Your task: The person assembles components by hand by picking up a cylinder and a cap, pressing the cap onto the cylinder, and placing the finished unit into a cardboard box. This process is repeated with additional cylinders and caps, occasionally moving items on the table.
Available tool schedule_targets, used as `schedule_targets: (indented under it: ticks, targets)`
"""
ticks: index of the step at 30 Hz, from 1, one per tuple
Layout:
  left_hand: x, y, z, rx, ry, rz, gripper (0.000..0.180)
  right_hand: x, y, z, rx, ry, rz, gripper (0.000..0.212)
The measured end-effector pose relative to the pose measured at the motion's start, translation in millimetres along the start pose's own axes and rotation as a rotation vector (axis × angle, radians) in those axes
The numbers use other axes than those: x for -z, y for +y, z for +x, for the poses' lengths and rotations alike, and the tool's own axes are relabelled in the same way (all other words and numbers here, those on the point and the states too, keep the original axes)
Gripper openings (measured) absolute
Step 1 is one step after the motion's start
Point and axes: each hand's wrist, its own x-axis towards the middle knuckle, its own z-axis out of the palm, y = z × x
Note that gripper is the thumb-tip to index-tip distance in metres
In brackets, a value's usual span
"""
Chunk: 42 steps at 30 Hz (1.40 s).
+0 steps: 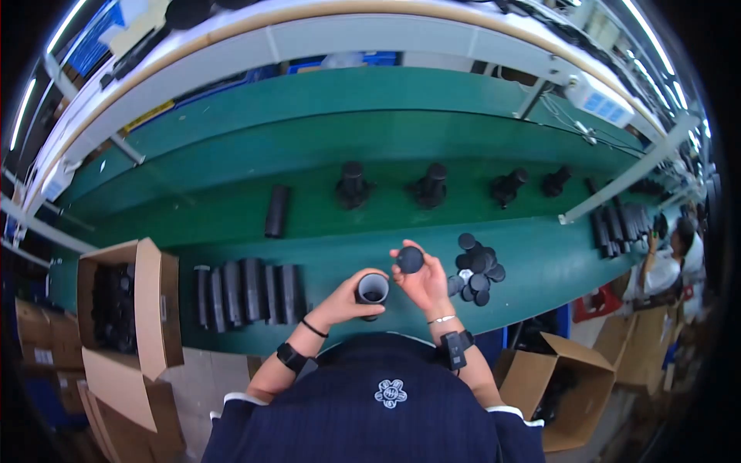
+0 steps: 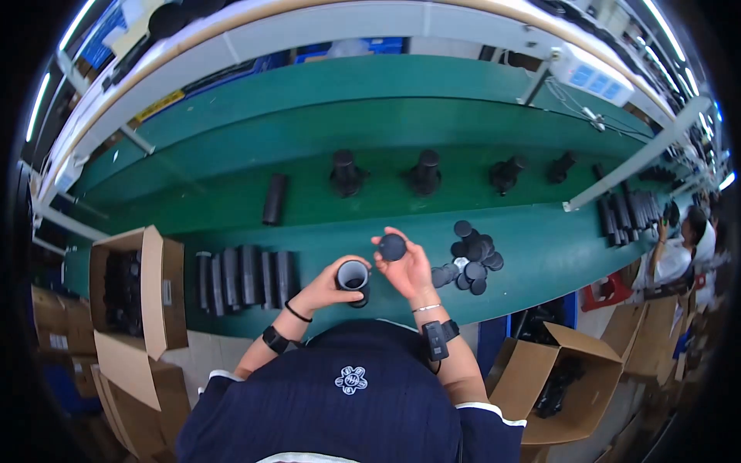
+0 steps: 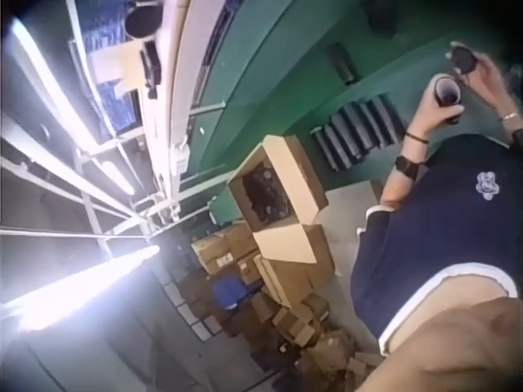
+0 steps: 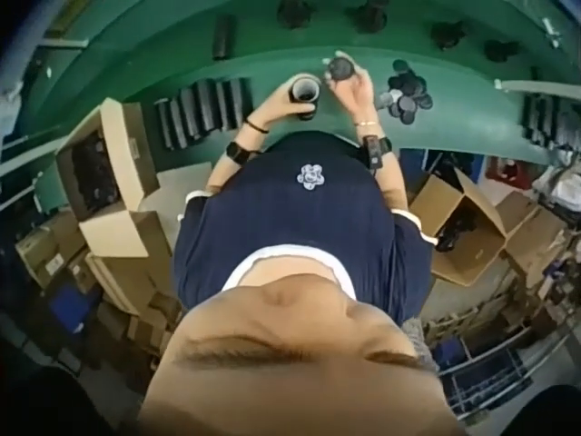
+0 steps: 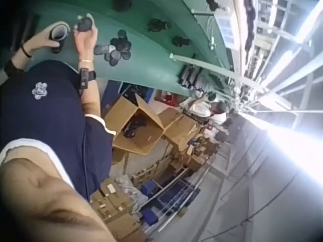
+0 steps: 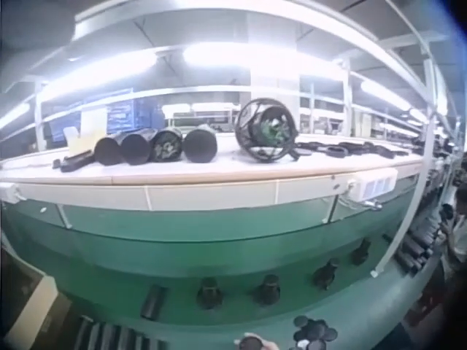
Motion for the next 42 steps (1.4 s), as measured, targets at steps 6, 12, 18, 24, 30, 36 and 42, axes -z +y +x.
schedule_targets:
  ticks: [6,12,18,24,30,36,42]
  targets:
    - [1.4,-2.6,3.1,-0.012,-0.041,-0.012,0.06,10.1,6.0,6.0,-0.026,-0.054,-0.012,0.05]
    - [-2.4,-15.1,-5.7,0.054,0.019,-0.024,0.059,2.7,5.7,-8.0,-0.069,-0.021,-0.158,0.053]
    - [-6.8,-60.7,-14.9,0.052,0.167,0.076,0.064,25.3,-3.9,-29.1,-0.195,-0.098,-0.364,0.045]
    - [-8.0,-94.4,-7.3,0.102,0.297,0.07,0.064,19.7,-15.7,-39.0,-0.233,-0.119,-0.477,0.049]
    - [-7.4,-108.6,-12.9,0.023,0.415,0.184,0.066,38.4,-3.5,-28.1,-0.231,-0.065,-0.394,0.055]
    - [-9.1,-97.0,-24.6,0.087,0.337,0.071,0.068,27.9,8.1,-28.5,-0.258,-0.099,-0.589,0.053]
    - [-2.9,-123.6,-12.5,0.001,0.245,0.115,0.076,18.7,1.0,-18.8,-0.025,-0.117,-1.424,0.054]
